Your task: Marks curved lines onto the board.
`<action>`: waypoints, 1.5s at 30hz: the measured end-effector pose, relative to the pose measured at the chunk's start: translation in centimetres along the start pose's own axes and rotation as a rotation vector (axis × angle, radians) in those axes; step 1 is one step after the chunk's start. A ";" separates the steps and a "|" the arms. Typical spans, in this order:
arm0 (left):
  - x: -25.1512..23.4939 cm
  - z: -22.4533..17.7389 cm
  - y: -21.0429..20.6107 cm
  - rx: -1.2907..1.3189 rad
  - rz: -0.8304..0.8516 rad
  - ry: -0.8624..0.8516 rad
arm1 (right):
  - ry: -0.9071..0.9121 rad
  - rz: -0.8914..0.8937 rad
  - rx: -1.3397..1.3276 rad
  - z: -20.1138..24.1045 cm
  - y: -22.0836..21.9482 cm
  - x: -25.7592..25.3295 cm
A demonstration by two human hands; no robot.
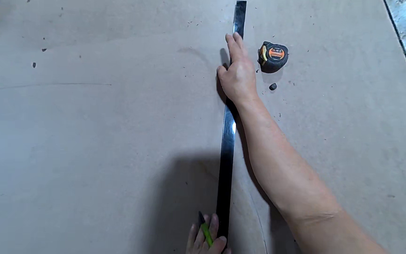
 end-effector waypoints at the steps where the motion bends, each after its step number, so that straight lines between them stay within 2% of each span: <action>1: -1.1 -0.2 -0.4 0.006 0.015 -0.013 | -0.028 -0.043 -0.004 -0.1 0.3 0.0; 4: -4.0 -1.2 -1.4 0.001 -0.016 -0.038 | -0.155 -0.142 0.116 -0.8 0.9 0.3; 7: -4.8 -1.8 -2.2 -0.073 -0.069 -0.011 | -0.230 -0.072 0.262 -1.3 0.8 0.3; 10: -4.5 -1.7 -2.4 -0.042 -0.034 -0.009 | -0.228 -0.047 0.265 -1.7 1.0 0.0; 18: -5.4 -1.2 -2.4 0.039 0.026 -0.099 | -0.223 -0.182 0.092 -1.6 2.4 0.2; 24: -5.8 -1.9 -1.9 0.107 0.026 -0.101 | -0.034 -0.241 -0.183 -1.5 1.7 -0.2; 29: -6.5 -0.5 -0.2 0.231 -0.001 -0.061 | -0.118 -0.322 -0.287 -2.5 2.3 -0.4; 32: -6.4 0.0 -0.3 0.111 -0.002 -0.088 | -0.182 -0.331 -0.173 -2.4 2.4 -0.3; 34: -6.2 -0.4 -0.6 -0.113 0.012 -0.060 | -0.243 -0.246 -0.012 -2.2 2.1 -0.3; 36: -6.0 -0.8 -1.2 -0.219 0.020 -0.054 | -0.274 -0.183 0.097 -2.3 1.7 -0.4; 41: -6.8 -1.3 -2.2 -0.093 0.070 -0.111 | -0.326 -0.114 0.219 -2.4 1.8 -0.3; 45: -7.0 -1.1 -2.3 -0.062 0.039 -0.136 | -0.312 -0.171 0.140 -2.7 2.8 -0.3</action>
Point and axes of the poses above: each hand's wrist, its own x-axis away from the middle knuckle, its own y-axis out of the back of the hand, z = x × y, the point moved 5 cm from there along -x, towards the middle knuckle, and after that the axes turned 3 degrees about -y, right-handed, at the moved point
